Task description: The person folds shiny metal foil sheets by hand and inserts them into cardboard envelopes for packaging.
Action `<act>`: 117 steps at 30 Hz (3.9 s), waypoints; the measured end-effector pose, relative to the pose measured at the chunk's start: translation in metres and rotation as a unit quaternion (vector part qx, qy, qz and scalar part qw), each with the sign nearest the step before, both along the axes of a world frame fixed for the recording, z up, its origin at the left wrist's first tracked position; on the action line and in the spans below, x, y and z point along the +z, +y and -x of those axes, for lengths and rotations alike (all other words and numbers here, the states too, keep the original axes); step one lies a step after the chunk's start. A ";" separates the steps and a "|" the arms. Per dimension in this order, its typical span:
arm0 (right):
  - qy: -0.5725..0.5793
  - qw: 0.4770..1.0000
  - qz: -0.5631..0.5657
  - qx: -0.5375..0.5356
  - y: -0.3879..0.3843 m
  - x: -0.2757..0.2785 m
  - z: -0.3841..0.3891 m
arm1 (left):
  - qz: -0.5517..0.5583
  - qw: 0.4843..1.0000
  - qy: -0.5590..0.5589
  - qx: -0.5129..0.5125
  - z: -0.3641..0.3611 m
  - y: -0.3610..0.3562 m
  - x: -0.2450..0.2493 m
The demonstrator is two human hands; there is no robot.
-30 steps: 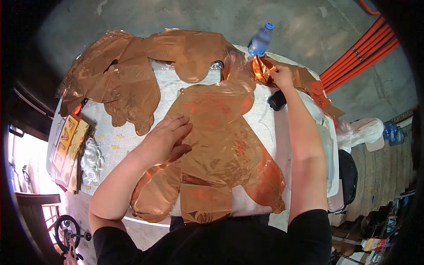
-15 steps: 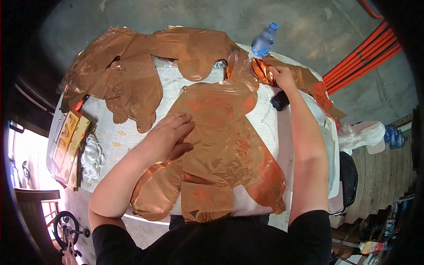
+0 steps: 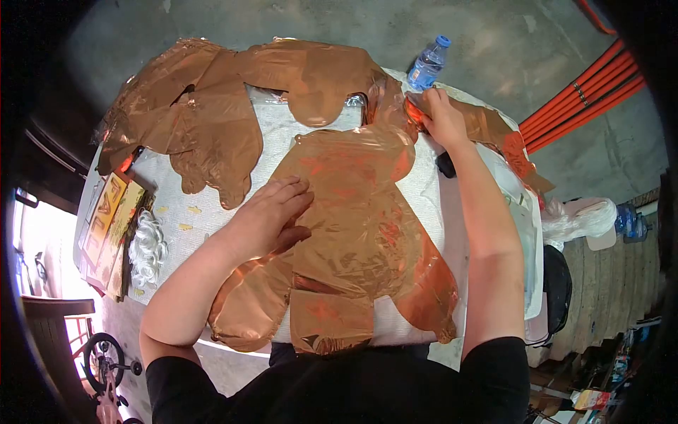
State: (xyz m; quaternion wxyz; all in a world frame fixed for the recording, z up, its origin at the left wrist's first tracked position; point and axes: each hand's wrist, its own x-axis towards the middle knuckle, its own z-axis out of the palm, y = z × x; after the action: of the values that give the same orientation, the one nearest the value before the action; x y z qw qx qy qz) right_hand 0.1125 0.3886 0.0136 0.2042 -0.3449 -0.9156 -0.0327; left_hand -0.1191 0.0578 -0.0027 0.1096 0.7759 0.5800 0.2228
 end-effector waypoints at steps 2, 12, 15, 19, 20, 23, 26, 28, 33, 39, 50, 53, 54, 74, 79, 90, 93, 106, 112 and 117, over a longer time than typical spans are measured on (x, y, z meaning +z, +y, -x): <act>-0.019 1.000 -0.015 0.000 0.001 -0.003 0.003 | 0.001 1.000 -0.001 0.001 0.000 0.000 0.000; 0.033 0.971 0.119 -0.206 0.038 -0.023 0.004 | -0.005 1.000 0.000 -0.006 0.000 0.000 0.000; -0.005 0.969 0.102 -0.224 0.038 -0.029 0.013 | 0.025 1.000 -0.009 0.003 -0.001 0.000 0.003; -0.044 0.975 0.045 -0.212 0.017 -0.011 0.034 | 0.014 1.000 -0.003 0.000 0.001 0.000 -0.002; -0.075 0.975 0.064 -0.200 0.016 -0.004 0.040 | 0.013 1.000 -0.006 0.000 0.000 0.000 -0.002; -0.119 0.969 0.080 -0.201 0.027 -0.004 0.049 | 0.006 1.000 -0.008 -0.002 0.001 0.001 -0.004; -0.107 0.962 0.098 -0.230 0.046 -0.020 0.048 | 0.004 1.000 -0.010 -0.005 0.001 0.000 -0.003; -0.057 0.958 0.126 -0.253 0.052 -0.030 0.046 | 0.005 1.000 -0.013 -0.007 0.002 0.000 -0.002; -0.006 0.965 0.117 -0.233 0.053 -0.034 0.039 | 0.008 1.000 -0.008 -0.005 0.002 0.001 -0.006; 0.100 0.955 0.169 -0.221 0.088 -0.042 0.027 | -0.006 1.000 -0.015 -0.010 0.002 0.000 -0.003; 0.074 0.957 0.265 -0.096 0.097 -0.038 -0.019 | 0.018 1.000 -0.010 -0.006 0.001 0.000 0.000; -0.002 0.963 0.234 -0.131 0.050 -0.007 -0.006 | 0.027 1.000 -0.006 -0.005 0.000 0.000 0.002; -0.001 0.963 0.233 -0.132 0.049 -0.012 -0.005 | 0.036 0.999 -0.006 0.000 0.000 0.000 0.003; 0.041 0.957 0.118 -0.262 0.039 -0.022 0.007 | 0.012 1.000 -0.015 -0.005 0.002 0.001 -0.005; -0.009 0.967 0.093 -0.237 0.038 -0.022 0.011 | 0.021 1.000 -0.007 -0.002 0.001 0.001 -0.001; 0.016 0.957 0.105 -0.268 0.055 -0.038 0.010 | 0.015 1.000 -0.008 -0.005 0.001 0.001 -0.002; 0.013 0.953 0.101 -0.286 0.054 -0.043 0.014 | 0.024 1.000 0.002 -0.009 0.003 0.002 -0.004; -0.064 0.973 0.058 -0.212 0.057 -0.034 0.014 | 0.005 1.000 -0.006 -0.010 0.001 0.000 0.000; 0.047 0.956 0.093 -0.275 0.054 -0.033 0.013 | 0.030 0.999 -0.023 -0.011 0.000 0.001 0.005; 0.098 0.922 0.200 -0.316 0.076 -0.042 0.005 | 0.033 0.999 -0.022 -0.008 0.000 0.001 0.005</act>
State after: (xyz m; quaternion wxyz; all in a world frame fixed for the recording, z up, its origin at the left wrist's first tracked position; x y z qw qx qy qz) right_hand 0.1073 0.4644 -0.0285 0.1988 -0.6512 -0.7221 0.1225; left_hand -0.1195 0.0583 0.0022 0.1498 0.7713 0.5784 0.2192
